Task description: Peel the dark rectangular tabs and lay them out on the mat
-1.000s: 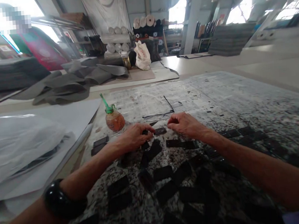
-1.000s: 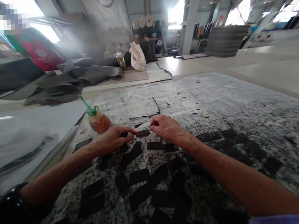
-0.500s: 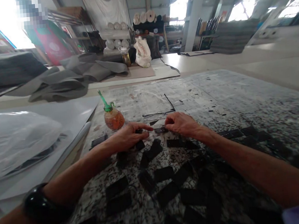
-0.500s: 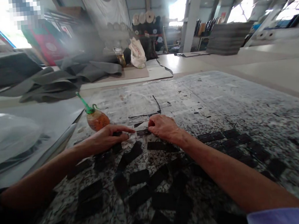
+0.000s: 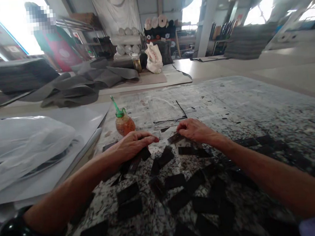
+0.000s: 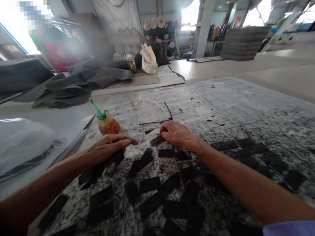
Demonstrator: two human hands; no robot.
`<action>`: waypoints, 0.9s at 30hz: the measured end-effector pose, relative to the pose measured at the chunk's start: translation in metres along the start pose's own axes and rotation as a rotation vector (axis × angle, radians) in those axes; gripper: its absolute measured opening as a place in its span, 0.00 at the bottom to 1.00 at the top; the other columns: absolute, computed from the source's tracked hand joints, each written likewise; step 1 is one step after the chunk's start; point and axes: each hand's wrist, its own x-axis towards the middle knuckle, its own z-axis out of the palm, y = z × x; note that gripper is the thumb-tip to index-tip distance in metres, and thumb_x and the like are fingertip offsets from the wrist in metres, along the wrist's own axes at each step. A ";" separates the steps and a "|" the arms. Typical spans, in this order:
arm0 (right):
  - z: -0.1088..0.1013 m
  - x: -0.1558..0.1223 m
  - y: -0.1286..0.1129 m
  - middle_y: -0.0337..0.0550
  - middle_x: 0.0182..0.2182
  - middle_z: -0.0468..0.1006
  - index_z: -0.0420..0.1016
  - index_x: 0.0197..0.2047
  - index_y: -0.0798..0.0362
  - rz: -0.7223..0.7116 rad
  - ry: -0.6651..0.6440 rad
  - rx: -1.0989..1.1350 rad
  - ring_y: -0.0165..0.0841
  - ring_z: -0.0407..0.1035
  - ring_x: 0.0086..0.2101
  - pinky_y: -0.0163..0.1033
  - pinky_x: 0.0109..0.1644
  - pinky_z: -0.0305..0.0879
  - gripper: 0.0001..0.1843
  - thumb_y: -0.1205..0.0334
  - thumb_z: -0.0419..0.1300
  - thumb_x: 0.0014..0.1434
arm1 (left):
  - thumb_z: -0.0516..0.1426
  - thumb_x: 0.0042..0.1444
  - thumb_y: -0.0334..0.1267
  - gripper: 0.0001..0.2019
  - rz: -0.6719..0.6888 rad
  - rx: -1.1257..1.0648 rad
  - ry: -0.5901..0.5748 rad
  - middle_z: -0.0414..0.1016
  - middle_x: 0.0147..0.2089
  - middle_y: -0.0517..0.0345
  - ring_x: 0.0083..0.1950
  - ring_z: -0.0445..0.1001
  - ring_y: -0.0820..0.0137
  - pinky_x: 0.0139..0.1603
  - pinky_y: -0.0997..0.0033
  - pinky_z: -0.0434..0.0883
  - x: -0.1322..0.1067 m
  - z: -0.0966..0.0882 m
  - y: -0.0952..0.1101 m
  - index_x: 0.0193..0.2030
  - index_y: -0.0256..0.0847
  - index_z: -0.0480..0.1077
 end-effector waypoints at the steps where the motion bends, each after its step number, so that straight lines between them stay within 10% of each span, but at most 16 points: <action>1: 0.000 -0.001 0.000 0.47 0.51 0.71 0.68 0.53 0.53 -0.001 0.003 0.007 0.37 0.70 0.45 0.48 0.46 0.69 0.17 0.57 0.57 0.63 | 0.51 0.55 0.53 0.22 0.006 0.002 -0.001 0.55 0.16 0.69 0.15 0.51 0.77 0.14 0.78 0.49 -0.001 0.002 0.004 0.45 0.39 0.75; 18: -0.003 -0.006 0.000 0.46 0.51 0.71 0.68 0.53 0.53 0.034 0.011 0.089 0.37 0.70 0.45 0.47 0.46 0.69 0.17 0.57 0.57 0.62 | 0.56 0.55 0.35 0.10 0.269 0.290 0.043 0.73 0.30 0.60 0.31 0.70 0.70 0.36 0.69 0.66 0.021 0.021 0.009 0.43 0.39 0.75; 27: -0.024 -0.022 -0.007 0.46 0.45 0.75 0.72 0.47 0.55 0.065 0.081 0.387 0.36 0.71 0.42 0.46 0.45 0.69 0.14 0.56 0.56 0.63 | 0.50 0.59 0.43 0.15 0.303 0.079 0.197 0.62 0.18 0.67 0.19 0.58 0.77 0.19 0.78 0.56 0.020 0.018 0.022 0.43 0.39 0.75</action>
